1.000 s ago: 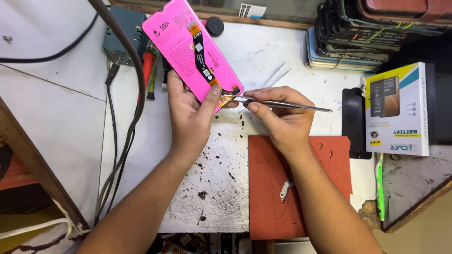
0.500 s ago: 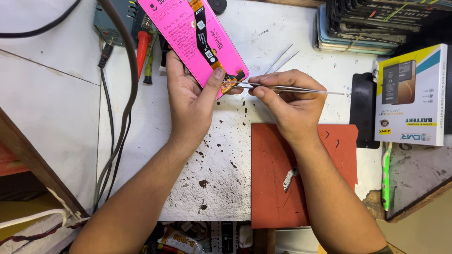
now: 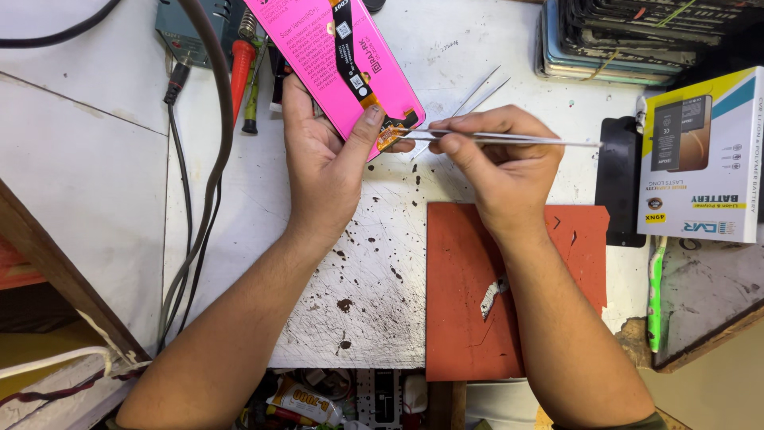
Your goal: The person uses tweezers to manipulate a ribbon cable on a pink mobile phone screen assembly, turning the screen over and aligning components on a cluttered workbench.
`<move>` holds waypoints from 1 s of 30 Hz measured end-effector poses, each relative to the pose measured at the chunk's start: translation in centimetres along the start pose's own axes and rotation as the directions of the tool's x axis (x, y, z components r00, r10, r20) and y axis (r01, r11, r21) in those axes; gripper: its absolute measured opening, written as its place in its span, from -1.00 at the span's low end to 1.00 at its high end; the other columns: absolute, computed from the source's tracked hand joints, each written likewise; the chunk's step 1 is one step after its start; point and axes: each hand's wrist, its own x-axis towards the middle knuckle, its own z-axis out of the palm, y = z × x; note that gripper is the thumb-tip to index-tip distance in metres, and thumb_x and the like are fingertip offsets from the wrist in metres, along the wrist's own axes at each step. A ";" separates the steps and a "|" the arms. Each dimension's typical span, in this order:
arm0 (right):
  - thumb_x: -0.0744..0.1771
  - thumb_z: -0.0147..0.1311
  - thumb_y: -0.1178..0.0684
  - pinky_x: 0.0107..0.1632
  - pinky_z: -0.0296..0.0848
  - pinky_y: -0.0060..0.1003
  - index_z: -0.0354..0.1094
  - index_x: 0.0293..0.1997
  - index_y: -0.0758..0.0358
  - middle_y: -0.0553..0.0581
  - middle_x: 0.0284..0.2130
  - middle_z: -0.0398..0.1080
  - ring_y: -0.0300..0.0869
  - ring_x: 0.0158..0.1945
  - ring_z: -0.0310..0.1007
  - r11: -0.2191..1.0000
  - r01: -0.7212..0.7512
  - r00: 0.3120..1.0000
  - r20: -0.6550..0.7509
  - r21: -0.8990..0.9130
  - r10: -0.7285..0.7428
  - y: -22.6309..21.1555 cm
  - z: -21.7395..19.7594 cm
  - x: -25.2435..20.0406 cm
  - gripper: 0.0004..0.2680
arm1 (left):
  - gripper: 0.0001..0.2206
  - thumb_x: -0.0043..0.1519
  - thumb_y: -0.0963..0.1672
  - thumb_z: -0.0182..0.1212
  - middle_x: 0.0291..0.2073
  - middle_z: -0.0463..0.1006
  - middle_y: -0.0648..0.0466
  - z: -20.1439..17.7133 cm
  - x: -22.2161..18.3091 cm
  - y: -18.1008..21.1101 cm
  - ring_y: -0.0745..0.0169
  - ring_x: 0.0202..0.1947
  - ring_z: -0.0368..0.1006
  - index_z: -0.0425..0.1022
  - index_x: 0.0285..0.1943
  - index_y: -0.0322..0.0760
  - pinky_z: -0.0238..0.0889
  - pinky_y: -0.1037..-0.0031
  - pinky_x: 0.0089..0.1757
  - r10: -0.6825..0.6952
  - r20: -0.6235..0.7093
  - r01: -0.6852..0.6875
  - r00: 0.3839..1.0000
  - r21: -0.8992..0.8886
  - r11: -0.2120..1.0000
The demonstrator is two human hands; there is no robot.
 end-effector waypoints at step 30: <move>0.34 0.25 0.15 -0.56 0.07 -0.55 0.48 -0.21 0.34 0.03 -0.54 0.47 -0.44 -0.60 0.22 0.927 -0.372 0.926 -0.048 0.041 0.374 0.2 0.7 0.7 -0.92 | -0.41 0.35 -0.37 0.13 0.11 0.55 -0.14 0.7 0.1 0.3 0.12 0.00 0.63 -0.11 0.48 -0.37 0.61 0.37 0.00 -0.132 0.219 0.110 0.967 0.111 0.988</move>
